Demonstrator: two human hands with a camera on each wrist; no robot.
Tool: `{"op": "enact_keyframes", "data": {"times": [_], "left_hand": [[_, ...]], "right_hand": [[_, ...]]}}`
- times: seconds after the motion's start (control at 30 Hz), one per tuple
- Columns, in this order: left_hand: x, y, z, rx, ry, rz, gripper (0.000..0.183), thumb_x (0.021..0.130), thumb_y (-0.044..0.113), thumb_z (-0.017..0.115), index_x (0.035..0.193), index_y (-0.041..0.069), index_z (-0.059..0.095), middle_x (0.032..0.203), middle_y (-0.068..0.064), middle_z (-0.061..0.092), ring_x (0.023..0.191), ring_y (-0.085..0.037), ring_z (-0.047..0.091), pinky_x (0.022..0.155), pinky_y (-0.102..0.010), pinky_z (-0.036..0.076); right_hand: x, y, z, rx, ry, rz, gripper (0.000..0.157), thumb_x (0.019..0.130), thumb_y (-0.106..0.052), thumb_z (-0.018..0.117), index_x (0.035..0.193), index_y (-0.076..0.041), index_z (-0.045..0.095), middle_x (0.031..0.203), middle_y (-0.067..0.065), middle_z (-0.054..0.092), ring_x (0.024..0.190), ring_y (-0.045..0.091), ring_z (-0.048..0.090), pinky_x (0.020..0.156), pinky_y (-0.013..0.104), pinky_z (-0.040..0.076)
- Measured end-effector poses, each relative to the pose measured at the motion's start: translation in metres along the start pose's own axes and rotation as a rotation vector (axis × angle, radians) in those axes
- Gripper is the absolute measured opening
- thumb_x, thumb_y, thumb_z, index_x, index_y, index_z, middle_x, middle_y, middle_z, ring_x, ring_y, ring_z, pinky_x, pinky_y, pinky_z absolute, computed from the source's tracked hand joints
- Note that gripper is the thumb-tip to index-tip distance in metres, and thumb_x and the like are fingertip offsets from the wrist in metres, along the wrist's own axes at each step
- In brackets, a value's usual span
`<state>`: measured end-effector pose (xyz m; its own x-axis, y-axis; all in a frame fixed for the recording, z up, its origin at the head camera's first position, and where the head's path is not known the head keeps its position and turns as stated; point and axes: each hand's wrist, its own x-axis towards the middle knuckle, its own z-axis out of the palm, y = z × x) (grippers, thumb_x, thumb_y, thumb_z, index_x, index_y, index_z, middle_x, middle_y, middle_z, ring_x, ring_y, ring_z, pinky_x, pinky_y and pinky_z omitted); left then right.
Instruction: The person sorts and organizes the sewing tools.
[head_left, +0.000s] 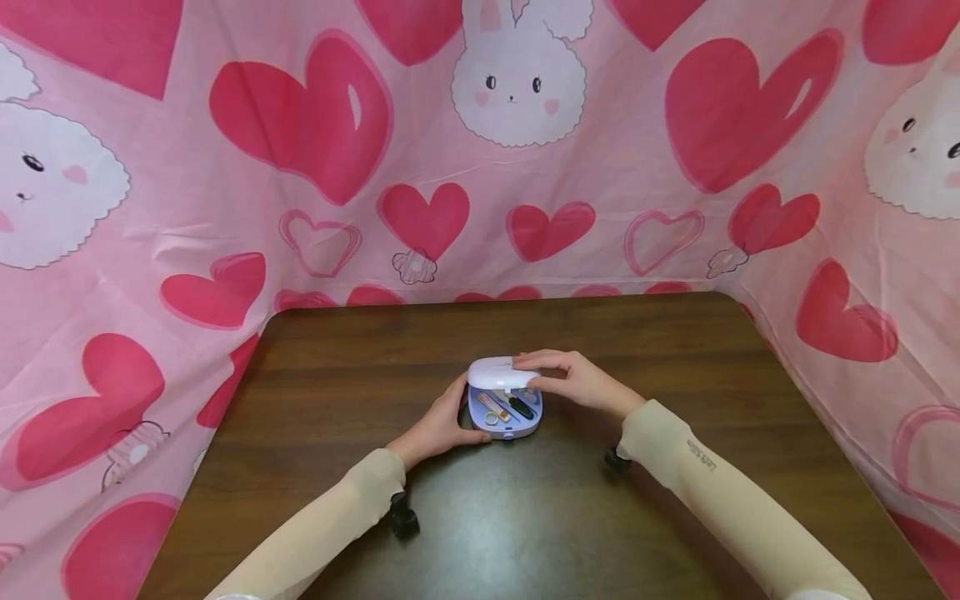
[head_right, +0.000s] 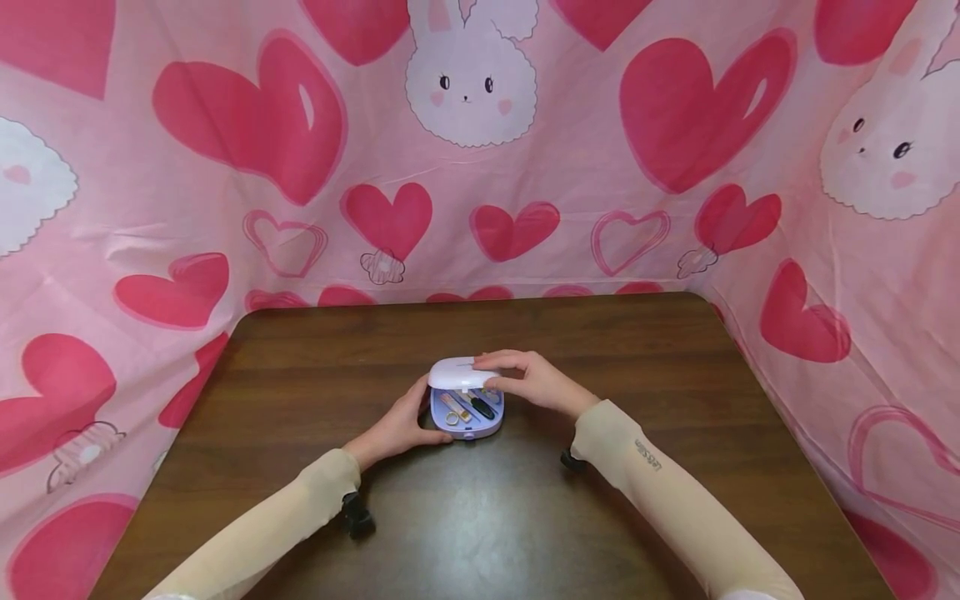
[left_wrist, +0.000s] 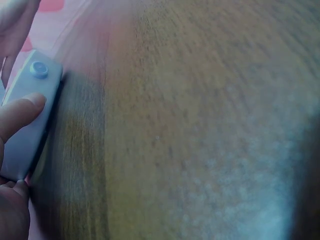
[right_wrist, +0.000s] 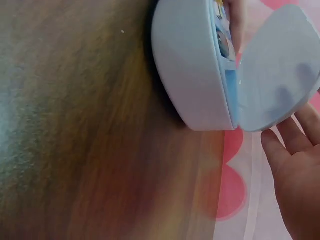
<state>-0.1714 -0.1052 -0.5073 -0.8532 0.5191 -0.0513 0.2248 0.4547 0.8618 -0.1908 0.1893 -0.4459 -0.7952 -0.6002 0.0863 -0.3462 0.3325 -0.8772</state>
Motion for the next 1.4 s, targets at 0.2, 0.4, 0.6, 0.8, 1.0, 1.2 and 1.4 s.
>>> {"op": "enact_keyframes", "data": {"times": [0.2, 0.4, 0.6, 0.8, 1.0, 1.2, 1.4], "left_hand": [[0.0, -0.001, 0.0, 0.009, 0.008, 0.001, 0.116, 0.079, 0.021, 0.094, 0.165, 0.007, 0.017, 0.168, -0.017, 0.026, 0.153, -0.031, 0.033, 0.121, -0.045, 0.033], [0.001, -0.002, 0.001, 0.005, 0.016, 0.016, 0.115, 0.078, 0.019, 0.094, 0.164, 0.005, 0.019, 0.166, -0.018, 0.029, 0.151, -0.032, 0.035, 0.12, -0.045, 0.034], [0.001, -0.002, 0.0, 0.013, 0.009, 0.005, 0.115, 0.079, 0.021, 0.094, 0.164, 0.006, 0.018, 0.167, -0.016, 0.028, 0.152, -0.031, 0.034, 0.121, -0.045, 0.033], [0.002, -0.003, 0.001, 0.011, 0.008, 0.008, 0.114, 0.079, 0.02, 0.094, 0.163, 0.004, 0.019, 0.166, -0.018, 0.029, 0.151, -0.031, 0.036, 0.12, -0.044, 0.035], [0.003, -0.002, 0.001, 0.017, 0.023, 0.018, 0.113, 0.078, 0.018, 0.094, 0.162, 0.002, 0.02, 0.165, -0.019, 0.03, 0.15, -0.032, 0.038, 0.119, -0.044, 0.036], [0.002, -0.002, 0.002, -0.009, 0.02, 0.008, 0.113, 0.078, 0.014, 0.094, 0.162, 0.002, 0.02, 0.165, -0.02, 0.029, 0.151, -0.031, 0.037, 0.118, -0.043, 0.036], [0.002, -0.003, 0.002, -0.02, 0.023, 0.011, 0.113, 0.077, 0.014, 0.094, 0.162, 0.0, 0.02, 0.165, -0.021, 0.029, 0.15, -0.032, 0.038, 0.118, -0.043, 0.036]], "right_hand": [[-0.005, 0.003, 0.005, -0.045, -0.001, -0.017, 0.04, 0.096, -0.017, 0.076, 0.136, -0.019, 0.072, 0.151, 0.006, 0.058, 0.142, 0.03, 0.05, 0.113, 0.054, 0.042], [-0.009, 0.005, 0.009, -0.123, 0.004, -0.059, 0.042, 0.092, -0.021, 0.08, 0.134, -0.02, 0.073, 0.15, 0.004, 0.059, 0.143, 0.027, 0.05, 0.115, 0.047, 0.041], [-0.015, 0.009, 0.015, -0.227, 0.001, -0.154, 0.047, 0.092, -0.018, 0.081, 0.137, -0.021, 0.071, 0.151, 0.003, 0.058, 0.145, 0.027, 0.048, 0.115, 0.045, 0.042], [-0.021, 0.013, 0.021, -0.316, 0.0, -0.227, 0.052, 0.09, -0.013, 0.082, 0.14, -0.018, 0.068, 0.152, 0.005, 0.057, 0.143, 0.027, 0.05, 0.115, 0.045, 0.041], [-0.024, 0.017, 0.024, -0.404, -0.01, -0.297, 0.054, 0.09, -0.015, 0.082, 0.142, -0.018, 0.066, 0.154, 0.006, 0.055, 0.144, 0.026, 0.048, 0.118, 0.044, 0.038], [-0.024, 0.024, 0.028, -0.48, 0.009, -0.421, 0.052, 0.089, -0.013, 0.083, 0.139, -0.013, 0.068, 0.15, 0.011, 0.058, 0.141, 0.03, 0.05, 0.12, 0.037, 0.036], [-0.026, 0.027, 0.031, -0.485, 0.02, -0.437, 0.054, 0.088, -0.012, 0.084, 0.139, -0.012, 0.068, 0.15, 0.012, 0.058, 0.142, 0.031, 0.049, 0.121, 0.036, 0.034]]}}
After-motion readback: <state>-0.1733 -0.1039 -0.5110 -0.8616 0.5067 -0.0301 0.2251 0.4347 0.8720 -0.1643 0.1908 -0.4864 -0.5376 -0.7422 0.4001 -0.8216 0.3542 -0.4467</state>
